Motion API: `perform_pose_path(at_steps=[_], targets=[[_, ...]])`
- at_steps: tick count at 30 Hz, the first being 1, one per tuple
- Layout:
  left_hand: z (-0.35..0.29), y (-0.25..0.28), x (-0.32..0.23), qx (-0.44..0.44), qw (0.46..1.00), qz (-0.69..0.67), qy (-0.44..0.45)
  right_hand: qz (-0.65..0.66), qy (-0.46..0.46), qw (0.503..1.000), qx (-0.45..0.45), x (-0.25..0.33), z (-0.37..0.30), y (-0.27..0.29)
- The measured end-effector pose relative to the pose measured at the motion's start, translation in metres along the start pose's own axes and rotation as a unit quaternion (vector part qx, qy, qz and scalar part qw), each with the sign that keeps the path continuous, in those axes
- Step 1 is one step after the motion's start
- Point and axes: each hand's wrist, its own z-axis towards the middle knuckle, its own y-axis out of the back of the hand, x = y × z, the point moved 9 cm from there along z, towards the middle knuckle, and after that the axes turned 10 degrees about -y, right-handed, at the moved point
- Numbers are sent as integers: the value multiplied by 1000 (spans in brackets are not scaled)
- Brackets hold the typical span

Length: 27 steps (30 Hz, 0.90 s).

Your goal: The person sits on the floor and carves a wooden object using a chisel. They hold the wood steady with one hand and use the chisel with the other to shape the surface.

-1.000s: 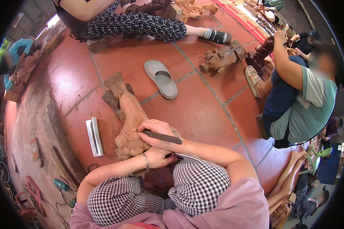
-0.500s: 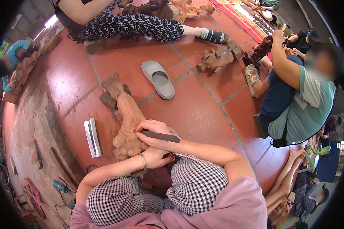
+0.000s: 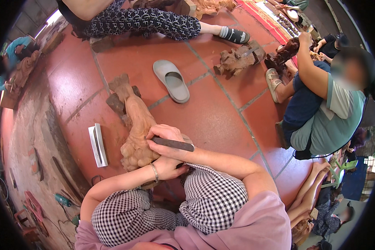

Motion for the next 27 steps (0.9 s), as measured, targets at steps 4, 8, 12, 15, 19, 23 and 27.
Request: perform_pose_path(at_steps=[4, 8, 12, 15, 19, 23, 27], targets=[[0, 1, -2, 7, 1000, -3, 10, -15, 21, 1000, 0, 0, 1, -4], [-4, 0, 2, -6, 1000, -4, -7, 7, 5, 1000, 12, -1, 2, -7], [-3, -2, 3, -1, 1000, -14, 8, -27, 37, 999, -12, 2, 0, 0], [-10, 9, 1, 4, 999, -29, 22, 49, -13, 998, 44, -7, 10, -13], [4, -5, -1, 29, 1000, -7, 9, 24, -15, 999, 23, -10, 1, -7], [9, 9, -9, -17, 1000, -16, -11, 59, -34, 997, 47, -17, 7, 3], [12, 9, -8, -9, 1000, -4, -2, 171, -146, 972, 66, -35, 3, 1]])
